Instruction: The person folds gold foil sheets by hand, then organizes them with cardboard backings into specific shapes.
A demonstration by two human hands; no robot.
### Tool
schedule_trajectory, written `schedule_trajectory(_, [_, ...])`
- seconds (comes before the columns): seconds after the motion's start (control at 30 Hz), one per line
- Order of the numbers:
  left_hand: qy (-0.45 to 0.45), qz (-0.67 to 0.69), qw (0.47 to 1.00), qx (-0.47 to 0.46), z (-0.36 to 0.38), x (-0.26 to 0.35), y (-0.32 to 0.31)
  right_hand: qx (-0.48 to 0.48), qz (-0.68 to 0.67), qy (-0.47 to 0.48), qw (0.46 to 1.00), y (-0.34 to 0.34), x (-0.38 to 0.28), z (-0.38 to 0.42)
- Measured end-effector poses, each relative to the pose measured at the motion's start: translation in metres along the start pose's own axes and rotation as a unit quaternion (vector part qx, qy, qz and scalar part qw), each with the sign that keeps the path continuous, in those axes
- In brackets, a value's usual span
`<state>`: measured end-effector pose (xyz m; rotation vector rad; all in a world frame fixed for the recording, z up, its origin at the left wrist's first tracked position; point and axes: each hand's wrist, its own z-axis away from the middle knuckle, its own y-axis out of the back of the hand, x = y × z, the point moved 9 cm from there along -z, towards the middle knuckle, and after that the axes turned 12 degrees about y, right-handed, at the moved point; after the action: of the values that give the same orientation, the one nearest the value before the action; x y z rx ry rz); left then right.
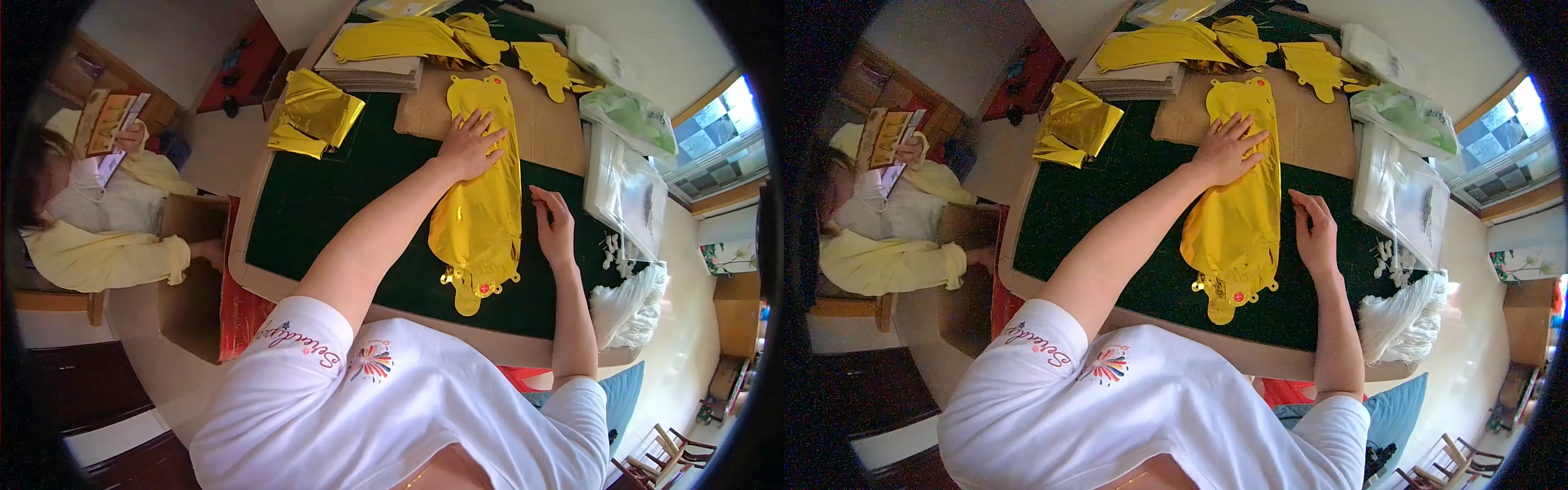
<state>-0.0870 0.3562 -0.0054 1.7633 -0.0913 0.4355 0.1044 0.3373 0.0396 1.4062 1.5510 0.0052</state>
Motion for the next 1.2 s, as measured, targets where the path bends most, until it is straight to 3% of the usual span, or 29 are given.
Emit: schedule_trajectory(1.2, [0.000,0.005,1.000,-0.010,-0.0027,-0.0024,-0.0020,-0.013,0.003,-0.010,1.000,-0.0033,-0.0018,-0.0036])
